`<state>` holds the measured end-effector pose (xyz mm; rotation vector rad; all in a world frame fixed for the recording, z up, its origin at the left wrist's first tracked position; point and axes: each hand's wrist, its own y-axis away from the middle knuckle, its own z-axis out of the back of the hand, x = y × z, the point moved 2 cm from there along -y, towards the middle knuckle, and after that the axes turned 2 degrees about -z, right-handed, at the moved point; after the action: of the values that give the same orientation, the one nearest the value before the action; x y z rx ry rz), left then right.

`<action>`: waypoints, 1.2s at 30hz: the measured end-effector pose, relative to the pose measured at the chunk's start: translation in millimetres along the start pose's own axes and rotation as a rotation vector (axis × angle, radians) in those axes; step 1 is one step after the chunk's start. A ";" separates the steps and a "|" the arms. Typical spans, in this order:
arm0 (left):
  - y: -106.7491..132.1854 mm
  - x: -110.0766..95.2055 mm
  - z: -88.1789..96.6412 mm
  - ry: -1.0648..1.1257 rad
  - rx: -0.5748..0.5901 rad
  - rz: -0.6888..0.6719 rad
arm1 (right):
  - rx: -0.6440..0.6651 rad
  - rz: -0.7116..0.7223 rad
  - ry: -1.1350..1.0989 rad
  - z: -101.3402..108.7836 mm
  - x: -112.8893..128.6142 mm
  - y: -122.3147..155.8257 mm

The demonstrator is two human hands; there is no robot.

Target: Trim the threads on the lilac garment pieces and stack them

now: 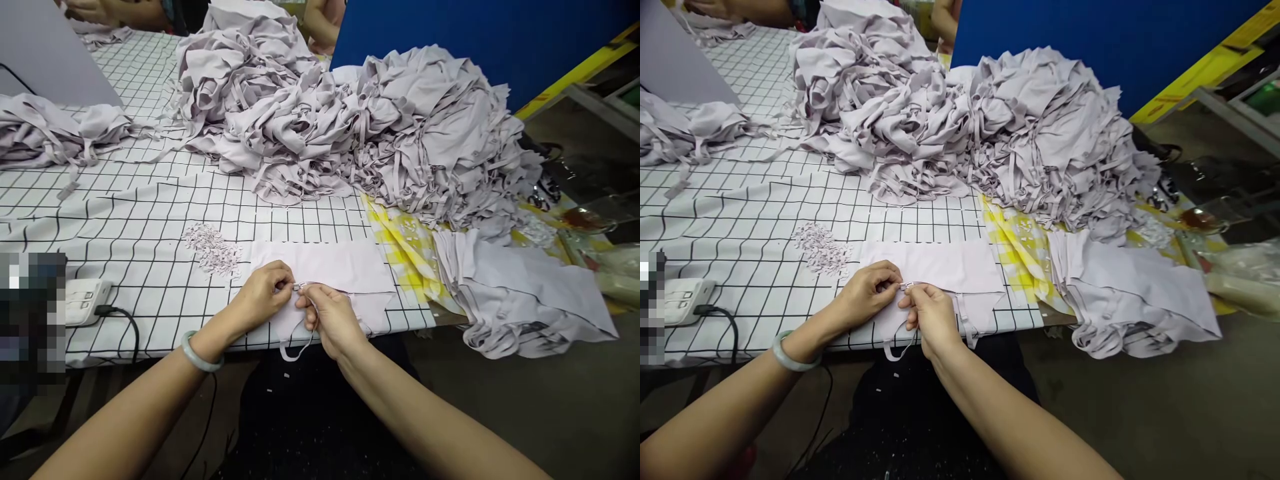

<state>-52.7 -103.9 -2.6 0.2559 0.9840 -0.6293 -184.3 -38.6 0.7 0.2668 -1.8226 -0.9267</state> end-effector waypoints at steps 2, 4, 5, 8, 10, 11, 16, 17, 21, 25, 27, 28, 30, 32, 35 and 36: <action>-0.1 -0.6 0.0 0.007 -0.002 0.006 | -0.010 -0.009 -0.012 -0.2 -0.8 -0.2; -0.2 -0.5 -0.2 0.008 -0.006 0.011 | -0.011 -0.017 -0.017 -0.6 -1.6 0.0; -0.2 -0.3 -0.3 0.005 -0.009 0.011 | -0.008 -0.019 -0.014 -1.0 -2.0 0.3; -0.3 0.5 -0.7 -0.006 -0.009 0.006 | 0.004 -0.020 0.016 -3.3 -2.6 1.4; -0.2 0.8 -0.6 -0.001 0.001 0.009 | 0.007 -0.022 0.045 -4.9 -2.8 2.4; -0.1 0.9 -0.4 0.004 0.013 0.011 | 0.007 -0.023 0.057 -5.5 -2.8 2.8; 0.6 0.6 0.5 0.019 0.063 0.006 | 0.018 -0.042 0.083 -5.1 -2.0 4.0; 0.6 0.8 0.0 0.016 0.059 0.009 | 0.029 -0.049 0.090 -5.1 -1.5 3.7; 0.9 1.4 -5.4 0.005 0.034 0.030 | 0.088 -0.130 0.117 -10.1 -0.3 1.3; 5.1 -1.9 -0.6 -0.030 0.023 0.015 | 0.154 -0.235 0.113 -5.1 -3.5 14.0; 7.9 -5.5 10.7 -0.016 0.135 -0.031 | 0.227 -0.185 0.225 12.8 -3.4 28.9; 8.3 -6.8 18.6 -0.004 0.195 -0.042 | 0.240 -0.087 0.332 26.6 -0.5 35.8; 4.9 -6.4 37.1 -0.048 0.219 -0.004 | 0.153 0.246 0.605 60.1 14.1 42.8; -4.9 -2.0 55.4 -0.271 0.068 0.130 | -0.110 0.620 0.867 93.7 39.2 34.9; -24.5 4.3 68.9 -0.658 -0.072 0.329 | -0.385 0.896 1.174 122.5 76.9 -9.6; -30.7 5.3 69.3 -0.718 -0.048 0.356 | -0.441 0.901 1.254 125.7 86.2 -29.2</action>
<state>-21.0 -163.2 32.8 0.1383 0.2494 -0.3240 -338.1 -47.9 18.1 -0.2313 -0.4186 -0.2997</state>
